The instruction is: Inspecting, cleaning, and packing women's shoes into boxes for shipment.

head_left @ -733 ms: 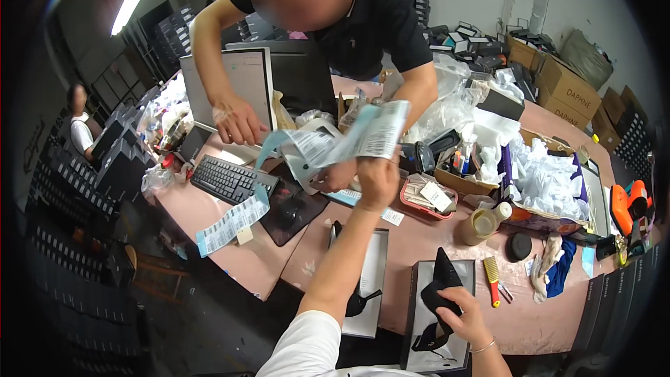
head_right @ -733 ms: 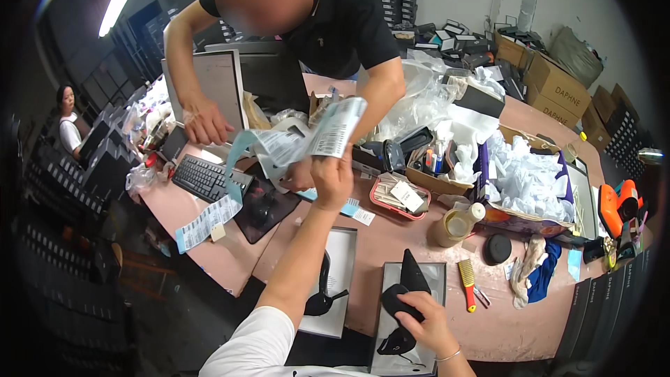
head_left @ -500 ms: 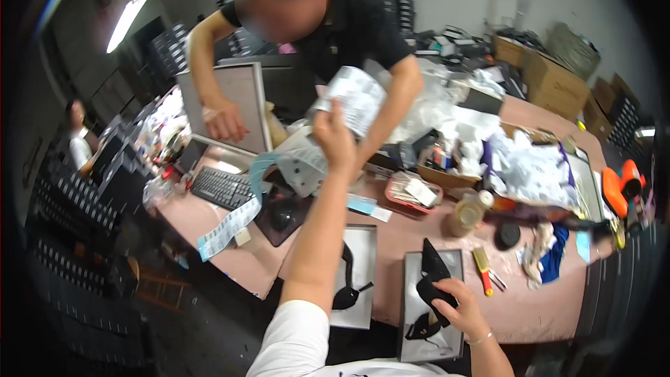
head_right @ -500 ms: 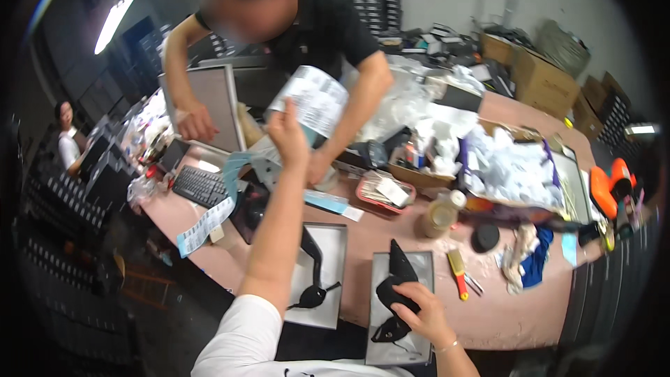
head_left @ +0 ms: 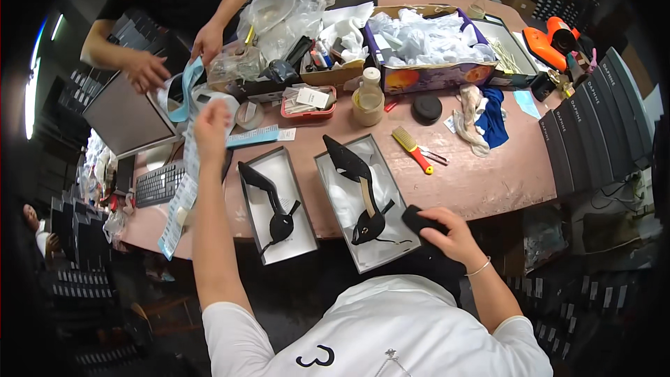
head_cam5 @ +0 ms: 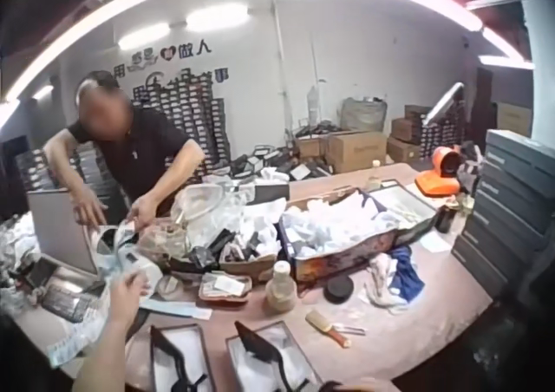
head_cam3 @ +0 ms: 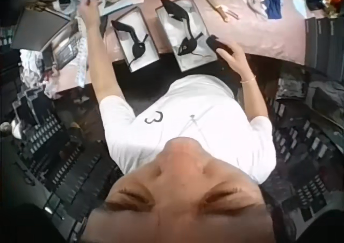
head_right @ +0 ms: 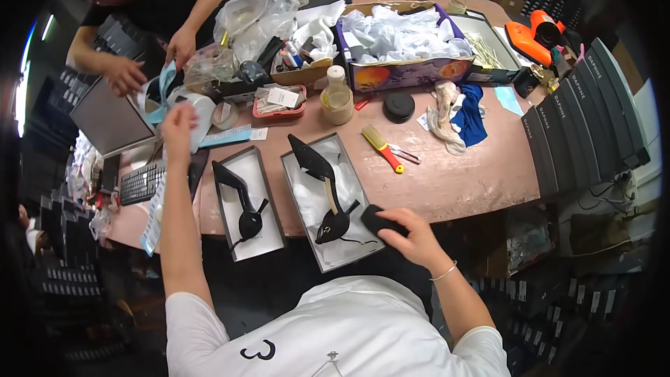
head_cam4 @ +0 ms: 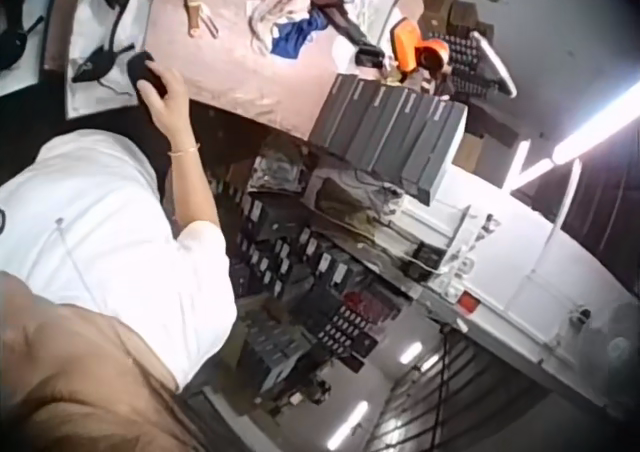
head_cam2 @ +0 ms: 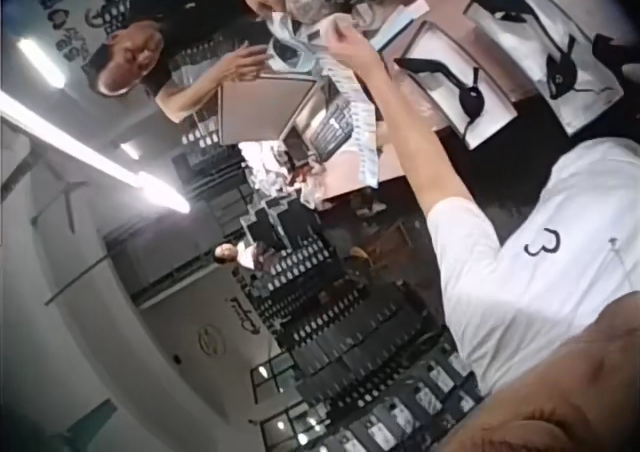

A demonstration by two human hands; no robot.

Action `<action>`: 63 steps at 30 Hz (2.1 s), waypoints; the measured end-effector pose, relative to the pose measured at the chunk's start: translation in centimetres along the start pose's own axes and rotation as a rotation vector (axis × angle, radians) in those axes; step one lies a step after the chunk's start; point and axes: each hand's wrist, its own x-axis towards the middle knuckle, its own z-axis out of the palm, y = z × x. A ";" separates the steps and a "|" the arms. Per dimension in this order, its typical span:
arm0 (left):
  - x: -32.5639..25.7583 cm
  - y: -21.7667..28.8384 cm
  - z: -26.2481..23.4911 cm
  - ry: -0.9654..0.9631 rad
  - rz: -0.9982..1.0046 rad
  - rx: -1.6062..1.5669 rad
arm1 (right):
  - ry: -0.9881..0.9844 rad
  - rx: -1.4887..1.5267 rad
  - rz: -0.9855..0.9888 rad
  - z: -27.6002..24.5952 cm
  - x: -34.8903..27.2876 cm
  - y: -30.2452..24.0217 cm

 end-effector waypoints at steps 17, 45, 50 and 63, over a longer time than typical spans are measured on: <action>-25.4 -4.6 -2.0 0.146 -0.214 0.528 | 0.276 -0.569 -0.075 -2.7 8.1 11.9; -3.3 -23.2 -10.7 0.474 -0.567 0.027 | -0.597 -0.261 -0.310 17.6 18.1 -8.6; -1.3 -24.8 -8.5 0.446 -0.560 -0.272 | -0.615 -0.262 -0.286 18.9 19.4 -8.2; -5.2 -22.1 -3.8 0.314 -0.254 0.298 | -0.660 -0.221 -0.214 19.8 19.6 -6.6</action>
